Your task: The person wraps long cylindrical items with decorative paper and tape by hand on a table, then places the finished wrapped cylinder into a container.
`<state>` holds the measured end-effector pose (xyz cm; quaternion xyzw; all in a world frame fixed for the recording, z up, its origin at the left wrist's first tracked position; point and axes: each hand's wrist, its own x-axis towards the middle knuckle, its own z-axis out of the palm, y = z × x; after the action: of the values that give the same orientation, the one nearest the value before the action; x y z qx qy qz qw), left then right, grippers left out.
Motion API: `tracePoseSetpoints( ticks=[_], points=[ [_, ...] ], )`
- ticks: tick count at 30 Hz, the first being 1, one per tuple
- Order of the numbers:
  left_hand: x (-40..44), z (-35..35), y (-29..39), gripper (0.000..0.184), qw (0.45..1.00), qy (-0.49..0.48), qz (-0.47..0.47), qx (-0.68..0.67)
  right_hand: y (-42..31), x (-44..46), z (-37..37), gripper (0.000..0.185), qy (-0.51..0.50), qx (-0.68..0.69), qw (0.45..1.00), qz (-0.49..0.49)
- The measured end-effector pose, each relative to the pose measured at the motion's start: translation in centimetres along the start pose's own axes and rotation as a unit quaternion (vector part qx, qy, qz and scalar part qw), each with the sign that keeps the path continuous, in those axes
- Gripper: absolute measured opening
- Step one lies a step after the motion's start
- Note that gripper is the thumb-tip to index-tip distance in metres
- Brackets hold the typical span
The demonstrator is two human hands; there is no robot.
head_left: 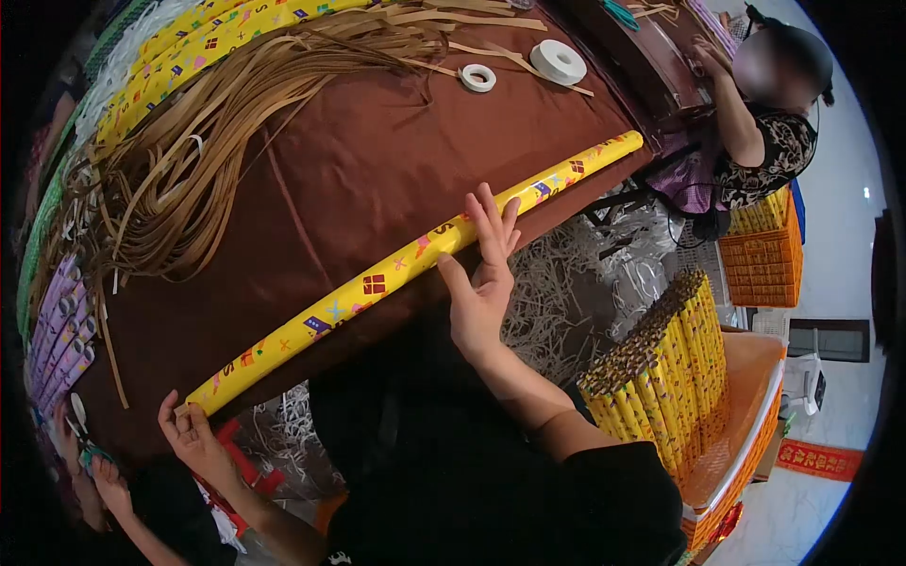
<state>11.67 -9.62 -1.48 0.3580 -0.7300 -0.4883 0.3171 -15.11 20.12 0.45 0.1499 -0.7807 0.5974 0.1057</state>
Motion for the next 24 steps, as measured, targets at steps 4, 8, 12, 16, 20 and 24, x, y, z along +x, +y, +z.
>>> tracePoseSetpoints(
  ticks=[4,8,12,16,20,24],
  points=[
    [-0.1,0.2,0.4,0.038,1.0,0.006,0.002,0.003,0.2,-0.1,0.3,0.067,-0.002,-0.036,0.999,-0.01],
    [-0.1,0.1,0.4,0.037,1.0,0.007,-0.005,0.016,0.5,-0.2,0.0,0.069,-0.012,-0.025,1.0,-0.011],
    [0.1,-0.3,0.0,0.036,1.0,-0.007,0.004,0.01,0.5,-0.2,0.2,0.07,-0.005,-0.017,1.0,-0.015],
    [-0.2,0.8,1.5,0.036,1.0,0.006,-0.003,0.011,0.6,-0.3,-0.2,0.07,-0.014,-0.03,0.999,-0.022],
    [-0.4,2.0,3.4,0.03,0.997,0.049,-0.064,-0.004,0.4,-0.3,0.0,0.069,-0.018,-0.04,0.999,-0.018],
    [-0.4,1.7,3.3,0.03,0.997,0.037,-0.067,0.001,0.6,-0.3,-0.3,0.069,-0.014,-0.043,0.999,-0.029]
  ],
)
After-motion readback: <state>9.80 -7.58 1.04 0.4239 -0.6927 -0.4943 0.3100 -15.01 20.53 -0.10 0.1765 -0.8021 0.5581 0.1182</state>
